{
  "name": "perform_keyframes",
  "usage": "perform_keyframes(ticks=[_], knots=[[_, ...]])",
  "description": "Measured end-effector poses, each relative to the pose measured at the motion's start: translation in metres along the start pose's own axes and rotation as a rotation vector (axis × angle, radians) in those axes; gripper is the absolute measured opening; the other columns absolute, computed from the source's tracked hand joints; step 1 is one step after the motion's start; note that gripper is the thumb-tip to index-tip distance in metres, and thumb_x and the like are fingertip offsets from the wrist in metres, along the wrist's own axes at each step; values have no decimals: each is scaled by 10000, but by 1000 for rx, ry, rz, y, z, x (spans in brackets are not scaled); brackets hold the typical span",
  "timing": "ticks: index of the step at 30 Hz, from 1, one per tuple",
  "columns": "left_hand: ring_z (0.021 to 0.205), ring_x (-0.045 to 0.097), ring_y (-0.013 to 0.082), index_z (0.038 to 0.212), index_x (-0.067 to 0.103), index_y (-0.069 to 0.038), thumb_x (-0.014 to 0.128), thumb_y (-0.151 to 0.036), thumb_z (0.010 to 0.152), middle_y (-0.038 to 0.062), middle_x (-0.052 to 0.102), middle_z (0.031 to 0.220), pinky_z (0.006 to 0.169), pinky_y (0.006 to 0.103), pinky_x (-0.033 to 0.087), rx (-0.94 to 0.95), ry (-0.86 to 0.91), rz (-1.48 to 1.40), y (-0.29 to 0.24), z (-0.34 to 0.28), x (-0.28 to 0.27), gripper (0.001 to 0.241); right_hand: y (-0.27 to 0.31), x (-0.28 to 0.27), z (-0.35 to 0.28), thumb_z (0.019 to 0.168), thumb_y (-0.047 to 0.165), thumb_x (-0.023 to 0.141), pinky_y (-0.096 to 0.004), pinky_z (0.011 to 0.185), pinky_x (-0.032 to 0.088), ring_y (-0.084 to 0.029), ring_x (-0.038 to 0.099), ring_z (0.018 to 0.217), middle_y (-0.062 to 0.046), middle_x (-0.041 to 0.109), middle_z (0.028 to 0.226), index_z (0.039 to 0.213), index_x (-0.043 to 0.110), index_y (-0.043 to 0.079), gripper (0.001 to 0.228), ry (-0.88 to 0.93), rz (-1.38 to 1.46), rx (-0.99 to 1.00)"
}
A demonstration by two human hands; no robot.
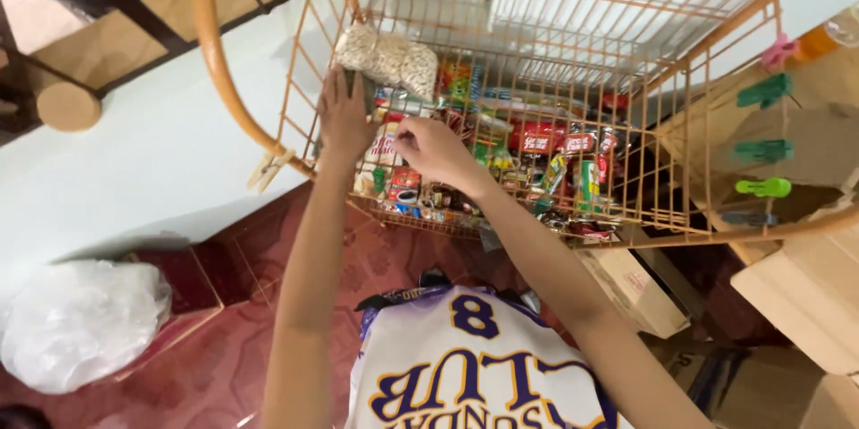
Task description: Sorting small bags of mung beans and other dry goods from a wire basket into a cardboard box.
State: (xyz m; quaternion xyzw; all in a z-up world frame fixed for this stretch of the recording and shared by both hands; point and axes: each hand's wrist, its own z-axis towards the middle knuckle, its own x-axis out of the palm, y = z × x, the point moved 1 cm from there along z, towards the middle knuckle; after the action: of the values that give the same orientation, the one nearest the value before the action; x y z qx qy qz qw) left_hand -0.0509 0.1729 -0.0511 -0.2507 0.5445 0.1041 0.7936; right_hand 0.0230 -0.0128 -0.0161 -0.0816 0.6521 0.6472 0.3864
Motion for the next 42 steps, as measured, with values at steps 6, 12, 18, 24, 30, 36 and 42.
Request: perform_keyframes(ticks=[6,12,18,24,30,36,42], knots=[[1418,404,418,1489,497,-30,668,-231,990,263,452,1539,1178,545,285,18,-169,122,17,5,48,565,-5,22,10,939,216,724,-432,783,537,-334,697,878,-174,728,980,1065,703,-15,263,-71,-87,-16],[1299,522,380,1381,580,-29,685,-165,884,197,605,1402,1106,530,357,-13,-272,-33,-1,-8,11,526,-24,32,4,984,213,658,-374,811,585,-235,729,918,-131,735,1048,1095,703,18,229,-121,43,122],[1045,690,305,1342,632,-28,609,-177,1072,187,725,1148,903,401,567,30,-434,-431,-29,-11,15,308,-38,26,1,1067,239,629,-356,769,579,-189,671,886,-144,703,1061,1298,603,21,318,-345,118,163],[959,685,264,1266,684,12,584,-313,1071,169,752,1047,848,381,558,-243,-138,-1099,-72,-16,34,393,-38,13,-10,1101,207,588,-399,743,453,-239,506,831,-240,584,950,1689,227,136,694,-691,574,239],[1076,672,200,1324,598,-31,248,-684,999,144,675,1248,779,379,510,-817,425,-1949,-109,-27,-30,809,-20,-16,-13,953,-33,731,-341,1030,531,-202,639,1157,-103,690,1220,1209,668,32,272,-835,206,-35],[1209,671,251,1496,516,43,419,-264,1266,175,631,1444,903,340,603,-438,528,-2515,-46,-22,170,396,12,-52,-15,908,-153,718,-300,949,591,-175,671,1049,-71,685,1138,1140,654,20,296,-600,696,-167],[1080,696,207,1389,521,-132,444,-431,1071,83,631,1314,805,406,650,-345,766,-2208,-103,-35,31,443,42,-68,-22,818,-173,746,-324,1031,584,-177,652,1146,-36,602,1209,1188,611,36,446,-503,643,-250]])
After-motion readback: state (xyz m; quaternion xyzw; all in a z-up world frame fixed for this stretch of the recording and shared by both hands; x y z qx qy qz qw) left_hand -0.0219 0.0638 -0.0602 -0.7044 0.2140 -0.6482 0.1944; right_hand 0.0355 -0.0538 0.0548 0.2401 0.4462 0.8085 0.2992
